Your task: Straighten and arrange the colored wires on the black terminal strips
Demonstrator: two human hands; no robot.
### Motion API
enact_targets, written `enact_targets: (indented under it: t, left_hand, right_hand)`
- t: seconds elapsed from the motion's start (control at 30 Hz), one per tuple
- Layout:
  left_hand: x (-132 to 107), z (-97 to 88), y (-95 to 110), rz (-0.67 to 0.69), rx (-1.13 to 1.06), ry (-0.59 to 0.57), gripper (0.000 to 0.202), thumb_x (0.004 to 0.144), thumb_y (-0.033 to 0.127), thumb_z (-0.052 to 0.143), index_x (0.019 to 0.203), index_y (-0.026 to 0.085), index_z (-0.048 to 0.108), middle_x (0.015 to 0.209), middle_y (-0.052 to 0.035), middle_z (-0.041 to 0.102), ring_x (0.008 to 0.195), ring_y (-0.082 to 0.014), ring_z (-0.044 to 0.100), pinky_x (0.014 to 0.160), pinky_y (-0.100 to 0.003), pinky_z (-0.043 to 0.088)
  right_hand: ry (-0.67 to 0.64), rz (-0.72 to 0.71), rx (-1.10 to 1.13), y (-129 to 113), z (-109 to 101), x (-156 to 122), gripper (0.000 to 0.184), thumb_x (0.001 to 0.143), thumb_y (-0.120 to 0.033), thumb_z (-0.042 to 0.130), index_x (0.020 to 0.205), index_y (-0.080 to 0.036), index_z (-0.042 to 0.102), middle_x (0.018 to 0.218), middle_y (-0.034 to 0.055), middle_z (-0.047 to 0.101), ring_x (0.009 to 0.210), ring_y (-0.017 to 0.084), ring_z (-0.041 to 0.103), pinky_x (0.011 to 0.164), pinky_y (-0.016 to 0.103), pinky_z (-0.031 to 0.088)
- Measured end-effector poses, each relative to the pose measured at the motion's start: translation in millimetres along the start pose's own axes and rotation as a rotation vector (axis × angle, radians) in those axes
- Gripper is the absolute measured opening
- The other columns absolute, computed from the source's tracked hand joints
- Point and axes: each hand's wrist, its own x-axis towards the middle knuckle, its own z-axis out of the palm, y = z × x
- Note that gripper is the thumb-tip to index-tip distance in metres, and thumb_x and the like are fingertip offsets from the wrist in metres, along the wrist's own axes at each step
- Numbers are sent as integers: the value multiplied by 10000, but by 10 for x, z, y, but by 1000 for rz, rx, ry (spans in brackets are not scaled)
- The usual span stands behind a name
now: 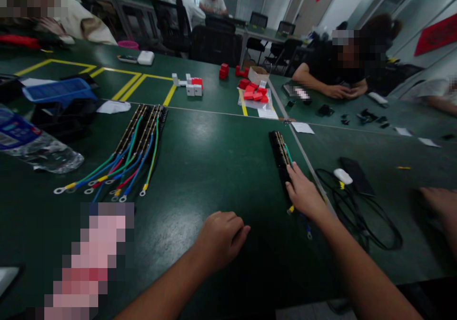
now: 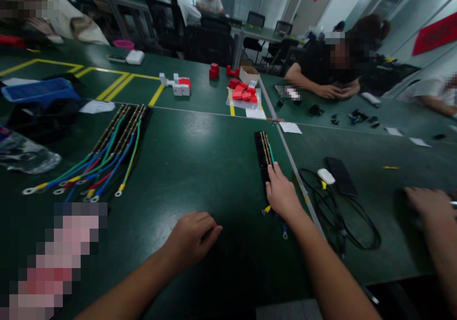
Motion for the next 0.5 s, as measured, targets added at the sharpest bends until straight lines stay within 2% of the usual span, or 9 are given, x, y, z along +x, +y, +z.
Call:
enact_targets:
  t: [0.1, 0.2, 0.37, 0.5]
  left_hand:
    - [5, 6, -4, 1, 5, -6, 270, 917, 325, 403, 712, 188, 515, 688, -1, 560, 635, -128, 499, 605, -284, 329]
    - [11, 1, -1, 2, 5, -4, 266, 916, 320, 406, 715, 187, 519, 690, -3, 562, 635, -127, 499, 606, -282, 330]
    - [9, -1, 2, 7, 9, -9, 262, 914, 318, 412, 718, 185, 524, 696, -7, 566, 632, -126, 498, 601, -278, 329]
    - [3, 11, 0, 4, 14, -6, 255, 911, 321, 418, 718, 188, 519, 697, -4, 566, 641, -130, 502, 600, -281, 325]
  right_hand:
    - [-25, 5, -68, 173, -25, 98, 555, 891, -252, 345, 1402, -34, 329, 1497, 208, 230, 1327, 320, 344, 1045, 482, 353]
    - [-45, -33, -92, 300, -25, 177, 570, 887, -244, 351, 1411, -24, 301, 1498, 214, 222, 1349, 316, 298, 1052, 461, 351]
    - [-19, -74, -121, 435, 8, 276, 547, 872, -194, 357, 1375, 22, 337, 1463, 261, 273, 1350, 313, 298, 1078, 429, 318]
    - [12, -44, -122, 517, 35, 359, 563, 855, -182, 374, 1374, 29, 331, 1459, 257, 287, 1360, 314, 273, 1097, 427, 288]
